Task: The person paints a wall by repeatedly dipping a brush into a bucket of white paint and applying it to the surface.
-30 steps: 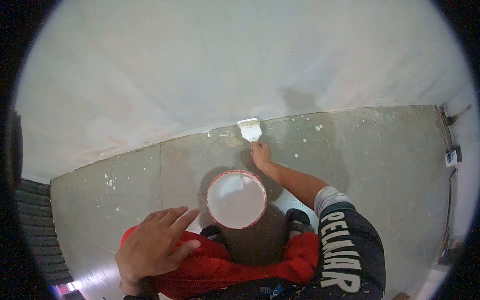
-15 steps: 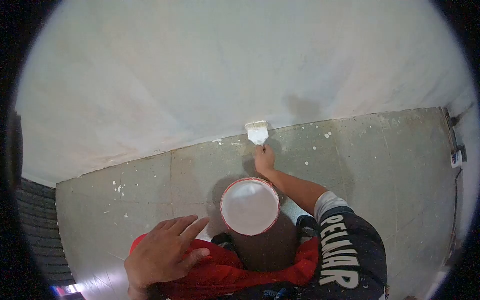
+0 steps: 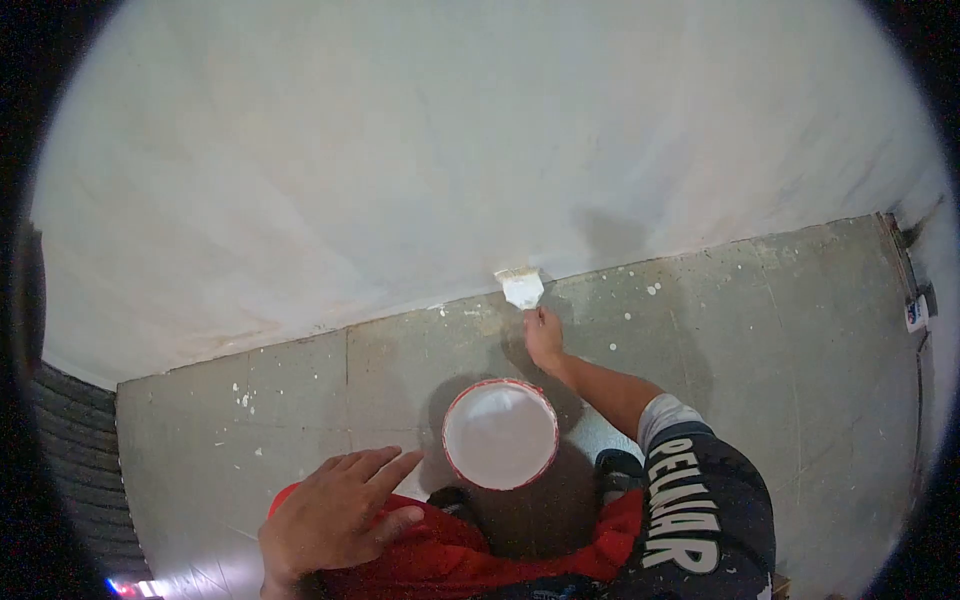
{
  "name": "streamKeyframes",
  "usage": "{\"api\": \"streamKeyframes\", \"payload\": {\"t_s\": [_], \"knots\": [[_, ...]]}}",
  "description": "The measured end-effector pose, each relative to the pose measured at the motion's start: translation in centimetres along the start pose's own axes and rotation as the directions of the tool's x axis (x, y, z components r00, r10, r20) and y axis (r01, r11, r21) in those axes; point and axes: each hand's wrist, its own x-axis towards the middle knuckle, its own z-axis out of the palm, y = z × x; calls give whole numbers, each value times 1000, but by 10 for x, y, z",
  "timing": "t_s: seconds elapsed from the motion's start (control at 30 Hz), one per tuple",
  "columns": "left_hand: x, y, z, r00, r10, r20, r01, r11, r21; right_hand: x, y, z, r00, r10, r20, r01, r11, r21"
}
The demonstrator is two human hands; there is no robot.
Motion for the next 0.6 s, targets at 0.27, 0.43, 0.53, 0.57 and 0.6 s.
{"api": "streamKeyframes", "payload": {"t_s": [0.27,0.43,0.53,0.57,0.6], "knots": [[4,0,0,1000,20,-8,-20,1000,1,-17,-7,-18,978,202,50,-199,978,-58],[5,0,1,1000,-19,15,18,999,39,7,-11,-26,910,401,105,-408,911,62],[7,2,-1,998,-47,34,46,998,37,3,-14,-26,993,115,32,-114,993,-38],[7,3,-1,998,-47,41,46,998,32,-4,-17,-32,981,178,74,-180,984,12],[8,4,-2,998,-45,43,43,998,34,-9,-19,-35,964,238,118,-247,967,61]]}}
